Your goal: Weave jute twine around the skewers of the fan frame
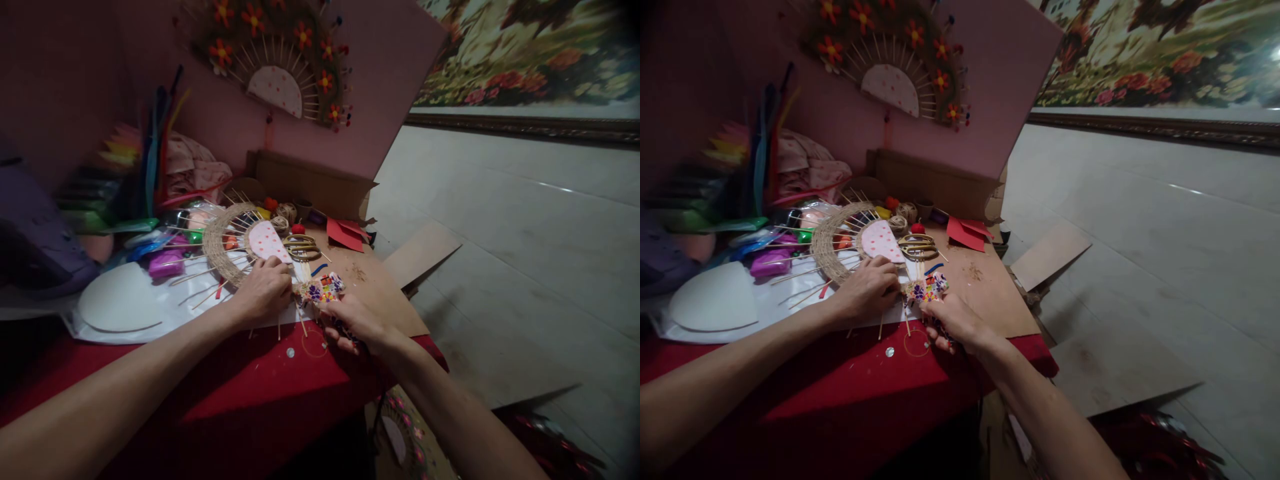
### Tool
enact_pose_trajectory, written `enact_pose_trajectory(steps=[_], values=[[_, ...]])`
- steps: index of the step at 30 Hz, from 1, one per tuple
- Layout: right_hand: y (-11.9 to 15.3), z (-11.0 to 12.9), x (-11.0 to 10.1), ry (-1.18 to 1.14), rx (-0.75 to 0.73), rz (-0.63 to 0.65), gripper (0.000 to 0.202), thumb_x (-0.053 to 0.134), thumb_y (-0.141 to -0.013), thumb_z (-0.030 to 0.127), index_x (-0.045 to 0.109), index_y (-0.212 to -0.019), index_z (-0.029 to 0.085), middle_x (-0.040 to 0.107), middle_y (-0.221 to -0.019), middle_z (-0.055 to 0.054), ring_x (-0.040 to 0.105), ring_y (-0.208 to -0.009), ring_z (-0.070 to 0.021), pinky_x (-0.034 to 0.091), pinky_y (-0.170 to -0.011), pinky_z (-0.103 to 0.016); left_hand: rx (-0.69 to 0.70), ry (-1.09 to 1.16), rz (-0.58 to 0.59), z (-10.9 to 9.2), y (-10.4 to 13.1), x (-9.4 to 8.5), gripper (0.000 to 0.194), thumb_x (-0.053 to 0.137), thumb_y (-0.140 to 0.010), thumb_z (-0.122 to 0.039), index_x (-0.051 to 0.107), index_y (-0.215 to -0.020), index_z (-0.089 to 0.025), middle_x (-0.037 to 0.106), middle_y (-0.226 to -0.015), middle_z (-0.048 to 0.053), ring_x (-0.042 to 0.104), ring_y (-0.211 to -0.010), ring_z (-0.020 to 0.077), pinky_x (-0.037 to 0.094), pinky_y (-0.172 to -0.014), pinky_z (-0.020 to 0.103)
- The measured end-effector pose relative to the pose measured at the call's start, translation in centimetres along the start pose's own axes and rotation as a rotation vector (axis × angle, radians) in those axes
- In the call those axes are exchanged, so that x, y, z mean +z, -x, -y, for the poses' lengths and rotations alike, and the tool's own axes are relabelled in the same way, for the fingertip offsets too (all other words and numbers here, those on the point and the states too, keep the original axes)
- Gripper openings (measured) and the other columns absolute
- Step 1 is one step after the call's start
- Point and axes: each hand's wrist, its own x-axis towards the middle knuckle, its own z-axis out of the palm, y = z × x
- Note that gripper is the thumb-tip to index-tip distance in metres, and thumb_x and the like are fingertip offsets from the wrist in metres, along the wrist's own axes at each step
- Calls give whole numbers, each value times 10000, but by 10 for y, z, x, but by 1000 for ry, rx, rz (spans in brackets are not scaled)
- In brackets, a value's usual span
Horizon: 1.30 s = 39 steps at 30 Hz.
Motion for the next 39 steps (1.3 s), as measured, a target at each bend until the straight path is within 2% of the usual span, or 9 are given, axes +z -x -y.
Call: enact_pose_trajectory(steps=[8,17,23,33,39], values=[[1,-2,-1,4,-5,26,246,493,-789,366,455,-623,188,482,-414,61,376,-253,-51,248,-237,-152,-1,3,4,0,0,1,175,501,-817,-191,617,-688,-165,624,-857,78,470,-932,230,328,-845,397],[2,-5,-3,-3,-3,34,254,474,-808,362,460,-626,185,498,-409,48,376,-254,-57,242,-231,-159,7,-24,7,1,0,1,174,496,-818,-193,608,-686,-169,625,-853,76,468,-926,228,333,-827,392],[0,-8,-3,-57,-2,18,175,480,-778,320,468,-668,185,510,-425,61,362,-243,-54,239,-229,-159,6,-11,-4,0,0,0,182,494,-818,-191,599,-670,-171,624,-841,72,463,-920,225,334,-833,394],[4,-8,-3,-113,-39,42,252,517,-805,418,486,-731,179,518,-437,66,359,-242,-51,234,-229,-157,11,-14,-9,1,1,2,178,491,-824,-190,601,-686,-171,624,-852,73,463,-920,226,333,-815,391],[5,-7,-2,-61,-58,29,249,509,-803,411,489,-716,178,519,-437,63,371,-249,-52,235,-235,-154,4,-1,-6,0,0,1,177,491,-815,-182,601,-677,-172,623,-842,78,464,-918,232,333,-807,394]])
